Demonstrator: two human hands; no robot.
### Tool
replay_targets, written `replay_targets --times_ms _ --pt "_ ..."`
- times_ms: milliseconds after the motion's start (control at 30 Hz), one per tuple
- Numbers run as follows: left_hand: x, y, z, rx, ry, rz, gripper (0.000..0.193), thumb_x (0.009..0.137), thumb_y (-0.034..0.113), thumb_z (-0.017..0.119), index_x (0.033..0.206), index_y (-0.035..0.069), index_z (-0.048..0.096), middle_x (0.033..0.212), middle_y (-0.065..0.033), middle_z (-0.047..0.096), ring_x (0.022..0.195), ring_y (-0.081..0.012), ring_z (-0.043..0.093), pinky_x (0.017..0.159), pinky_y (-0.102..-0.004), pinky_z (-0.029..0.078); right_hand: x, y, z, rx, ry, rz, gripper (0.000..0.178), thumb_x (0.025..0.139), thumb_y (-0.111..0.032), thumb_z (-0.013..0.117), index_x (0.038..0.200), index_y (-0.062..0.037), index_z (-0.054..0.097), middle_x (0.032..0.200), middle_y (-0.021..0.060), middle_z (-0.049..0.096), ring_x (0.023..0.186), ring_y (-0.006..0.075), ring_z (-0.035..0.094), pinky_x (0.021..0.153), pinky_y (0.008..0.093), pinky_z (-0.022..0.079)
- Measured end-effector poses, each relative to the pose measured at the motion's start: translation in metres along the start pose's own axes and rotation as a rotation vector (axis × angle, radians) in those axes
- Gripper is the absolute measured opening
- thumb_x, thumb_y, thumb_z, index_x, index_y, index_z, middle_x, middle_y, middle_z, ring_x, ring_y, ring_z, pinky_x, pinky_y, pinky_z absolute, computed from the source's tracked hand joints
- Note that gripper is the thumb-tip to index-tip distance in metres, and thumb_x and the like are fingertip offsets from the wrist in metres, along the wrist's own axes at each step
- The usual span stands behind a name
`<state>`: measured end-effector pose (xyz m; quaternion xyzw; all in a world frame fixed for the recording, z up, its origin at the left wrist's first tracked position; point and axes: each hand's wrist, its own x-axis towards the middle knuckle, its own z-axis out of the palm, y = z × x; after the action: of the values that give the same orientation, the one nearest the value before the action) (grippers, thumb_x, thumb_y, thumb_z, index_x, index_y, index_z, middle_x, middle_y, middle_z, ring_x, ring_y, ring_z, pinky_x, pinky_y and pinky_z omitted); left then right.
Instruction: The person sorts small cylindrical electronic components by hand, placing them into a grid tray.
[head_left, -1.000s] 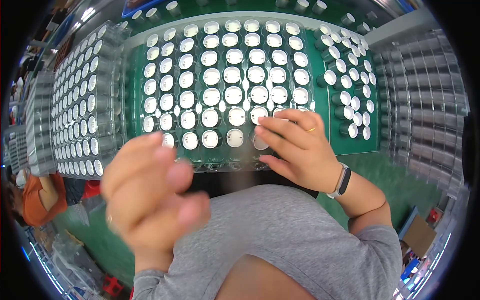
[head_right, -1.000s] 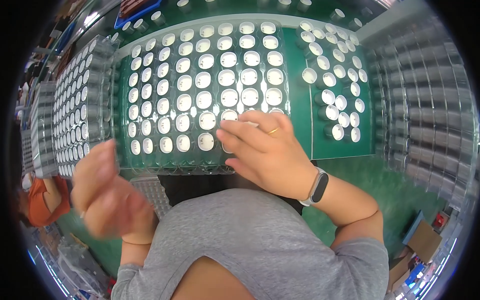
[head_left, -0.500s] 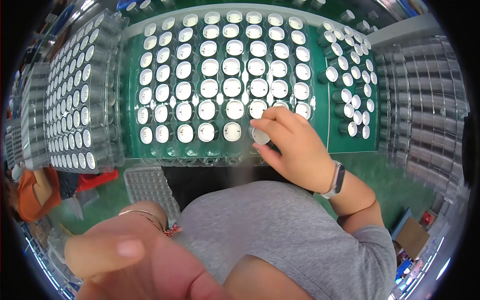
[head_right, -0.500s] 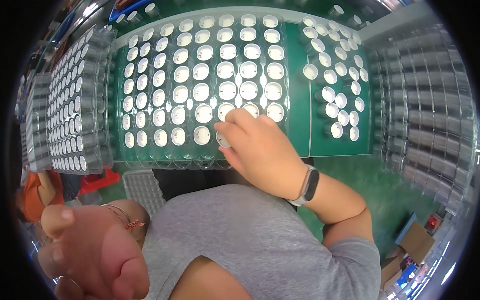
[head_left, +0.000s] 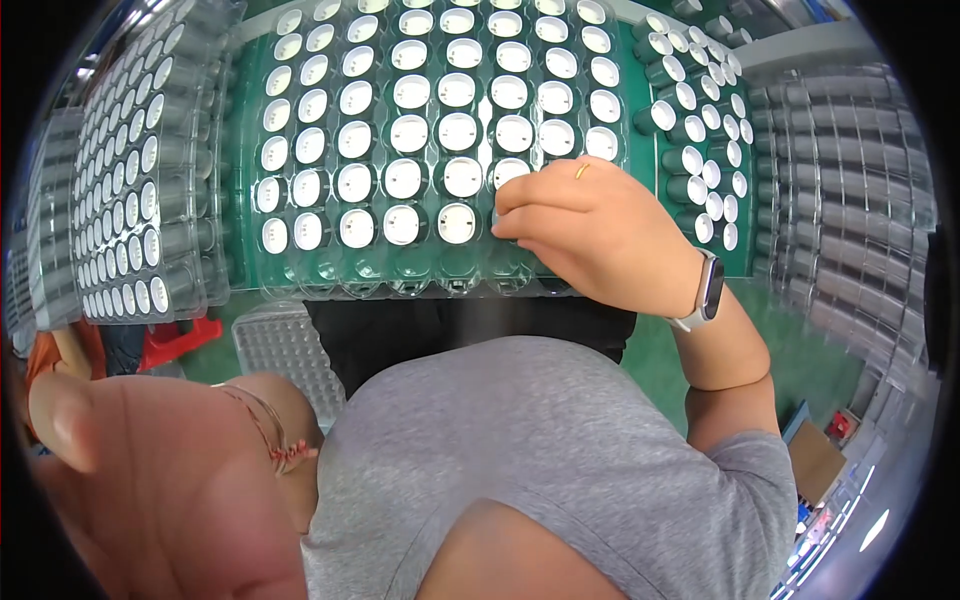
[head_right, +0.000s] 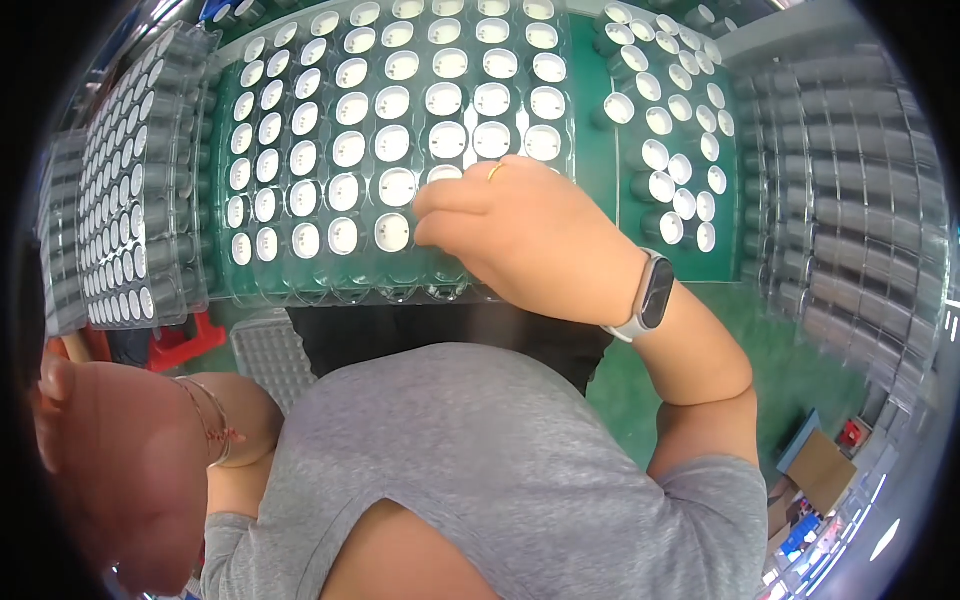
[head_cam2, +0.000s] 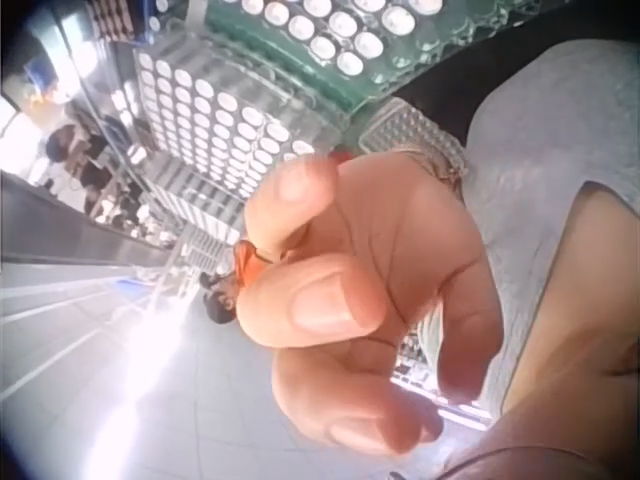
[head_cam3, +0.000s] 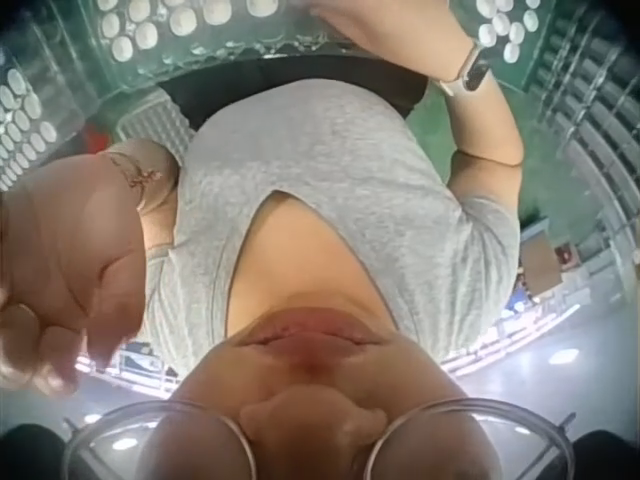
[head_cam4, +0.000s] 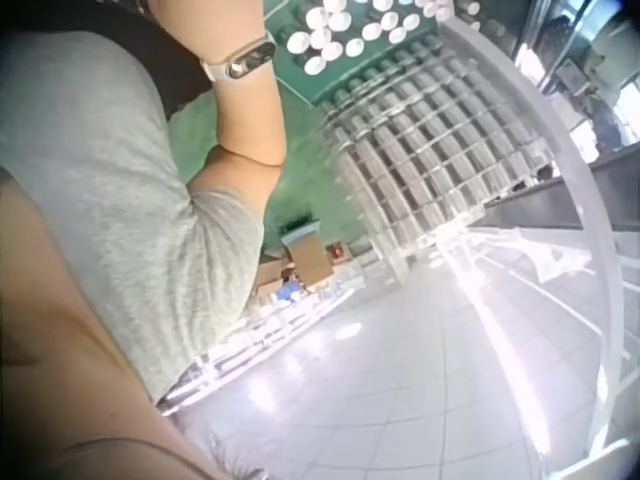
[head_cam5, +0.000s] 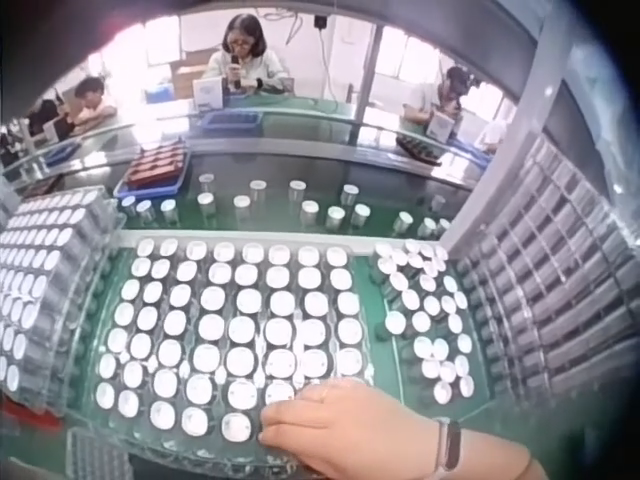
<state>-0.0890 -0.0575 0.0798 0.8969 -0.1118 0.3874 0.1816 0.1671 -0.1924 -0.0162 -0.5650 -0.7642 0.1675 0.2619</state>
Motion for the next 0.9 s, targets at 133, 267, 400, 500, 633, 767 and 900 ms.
replay_targets --times_ms 133,267,400,500,633,767,900 --pt "-0.001 0.011 0.009 -0.028 0.03 -0.051 0.057 0.096 0.032 0.044 0.143 0.005 0.025 0.135 -0.0138 0.035 0.112 -0.0314 0.048 0.087 -0.0492 0.053 0.0 -0.007 0.002 -0.167 -0.091 -0.014 0.029 0.073 -0.002 0.067 0.101 -0.0122 0.066 0.106 -0.0034 0.064 0.089 0.017 0.06 0.076 0.032 0.045" --pt "0.0 0.008 0.014 -0.05 0.058 -0.104 0.056 0.096 0.033 0.044 0.141 0.004 0.028 0.133 -0.0151 0.037 0.11 -0.0318 0.049 0.086 -0.0487 0.053 -0.003 -0.005 0.004 -0.179 -0.085 -0.055 0.033 0.074 -0.002 0.066 0.105 -0.0129 0.066 0.112 -0.0049 0.065 0.091 0.0168 0.059 0.077 0.0324 0.045" --pt "-0.006 0.001 0.01 -0.091 0.082 -0.149 0.055 0.096 0.034 0.044 0.14 0.003 0.03 0.132 -0.0163 0.04 0.108 -0.0323 0.051 0.085 -0.0481 0.053 -0.009 -0.002 0.006 -0.175 -0.081 -0.047 0.034 0.074 -0.003 0.067 0.107 -0.0133 0.067 0.118 -0.0046 0.064 0.097 0.0182 0.059 0.08 0.0336 0.045" --pt "-0.008 0.004 0.011 -0.121 0.098 -0.185 0.054 0.096 0.035 0.044 0.139 0.003 0.032 0.131 -0.0172 0.041 0.107 -0.0326 0.052 0.084 -0.0477 0.053 -0.013 -0.01 0.006 -0.216 -0.036 -0.029 0.037 0.073 -0.008 0.07 0.11 -0.0137 0.067 0.124 -0.0041 0.062 0.105 0.02 0.056 0.085 0.0363 0.045" --pt "0.004 0.006 0.019 -0.154 0.11 -0.209 0.054 0.096 0.036 0.044 0.137 0.002 0.035 0.13 -0.0185 0.044 0.105 -0.0331 0.054 0.084 -0.0472 0.053 -0.02 -0.016 0.003 -0.27 -0.086 0.074 0.044 0.073 -0.019 0.074 0.116 -0.0147 0.065 0.132 -0.0047 0.058 0.123 0.0232 0.049 0.1 0.0442 0.035" --pt "0.018 0.001 0.026 -0.187 0.132 -0.197 0.054 0.097 0.037 0.044 0.136 0.001 0.037 0.128 -0.0197 0.046 0.103 -0.0335 0.056 0.083 -0.0466 0.053 -0.025 -0.016 0.0 -0.306 -0.144 0.1 0.051 0.074 -0.035 0.074 0.12 -0.0153 0.064 0.135 -0.0049 0.056 0.132 0.0246 0.043 0.11 0.0496 0.025" --pt "0.022 -0.001 0.026 -0.242 0.171 -0.169 0.054 0.097 0.038 0.044 0.134 0.0 0.04 0.127 -0.0209 0.048 0.101 -0.034 0.057 0.082 -0.0461 0.053 -0.017 -0.009 -0.024 -0.283 -0.1 0.081 0.052 0.074 -0.041 0.073 0.12 -0.0165 0.064 0.136 -0.0023 0.055 0.132 0.027 0.043 0.11 0.052 0.026"
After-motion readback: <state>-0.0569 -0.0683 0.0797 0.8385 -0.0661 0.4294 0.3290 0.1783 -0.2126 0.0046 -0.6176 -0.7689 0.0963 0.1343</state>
